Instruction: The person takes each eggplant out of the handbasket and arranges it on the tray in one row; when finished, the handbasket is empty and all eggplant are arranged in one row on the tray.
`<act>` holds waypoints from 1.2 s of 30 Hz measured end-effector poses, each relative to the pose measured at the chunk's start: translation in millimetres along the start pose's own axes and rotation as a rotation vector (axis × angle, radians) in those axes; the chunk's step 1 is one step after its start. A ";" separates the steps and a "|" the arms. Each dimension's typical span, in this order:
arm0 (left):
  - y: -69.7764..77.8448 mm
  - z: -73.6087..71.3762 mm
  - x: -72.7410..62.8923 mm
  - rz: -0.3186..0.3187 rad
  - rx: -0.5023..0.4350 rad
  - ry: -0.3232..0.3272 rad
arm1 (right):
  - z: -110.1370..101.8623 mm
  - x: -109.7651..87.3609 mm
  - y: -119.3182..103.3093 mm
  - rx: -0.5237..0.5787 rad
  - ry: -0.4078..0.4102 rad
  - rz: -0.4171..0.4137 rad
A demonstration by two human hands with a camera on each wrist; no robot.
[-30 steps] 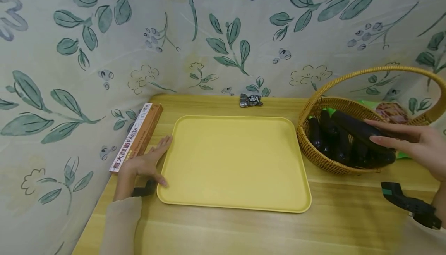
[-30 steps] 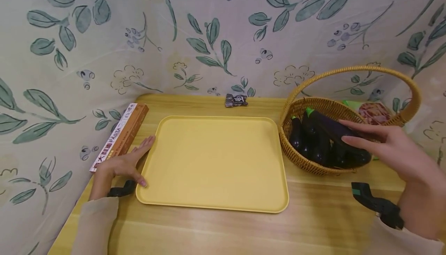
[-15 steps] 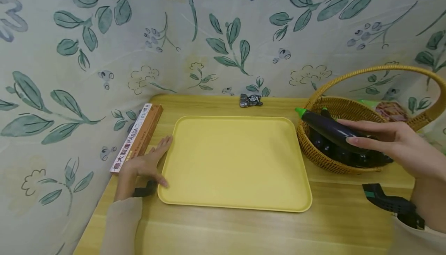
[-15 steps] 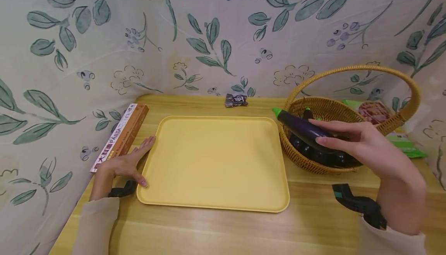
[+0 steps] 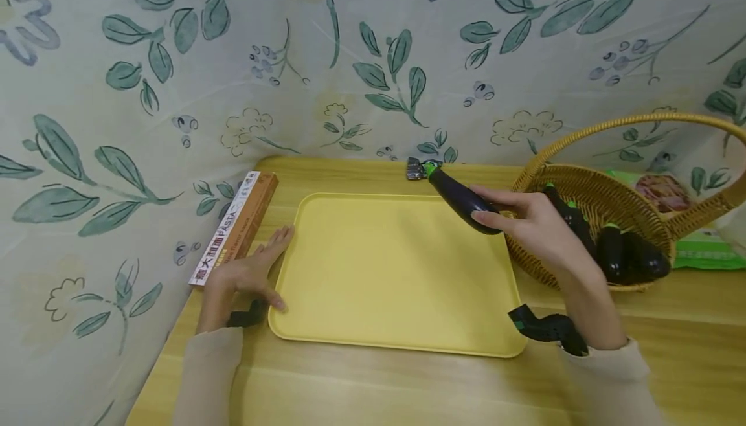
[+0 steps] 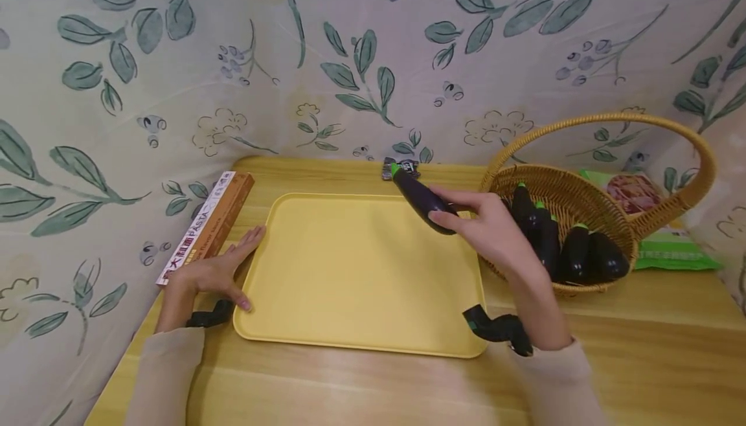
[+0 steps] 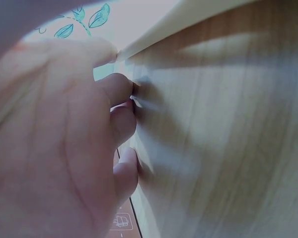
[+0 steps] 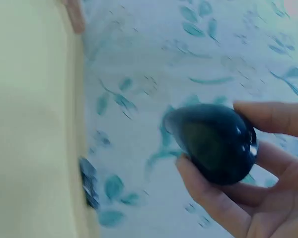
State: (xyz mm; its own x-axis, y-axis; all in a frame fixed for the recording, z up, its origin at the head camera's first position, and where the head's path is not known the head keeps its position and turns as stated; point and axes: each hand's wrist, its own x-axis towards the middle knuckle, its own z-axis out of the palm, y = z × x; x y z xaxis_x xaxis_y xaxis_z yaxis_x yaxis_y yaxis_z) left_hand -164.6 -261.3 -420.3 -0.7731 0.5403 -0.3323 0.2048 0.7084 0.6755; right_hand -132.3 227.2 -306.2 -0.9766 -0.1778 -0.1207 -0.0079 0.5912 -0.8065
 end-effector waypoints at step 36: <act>-4.6 0.7 1.5 -0.011 -0.012 0.004 | 229.9 108.7 -44.6 0.130 -0.063 -0.081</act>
State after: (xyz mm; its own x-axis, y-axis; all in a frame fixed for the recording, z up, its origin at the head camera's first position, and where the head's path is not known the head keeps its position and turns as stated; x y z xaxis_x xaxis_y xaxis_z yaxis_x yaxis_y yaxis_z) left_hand -166.3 -263.4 -424.4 -0.7774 0.5311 -0.3369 0.1892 0.7083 0.6800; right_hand -188.8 0.6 -416.4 -0.9586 -0.2718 -0.0849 -0.0543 0.4673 -0.8824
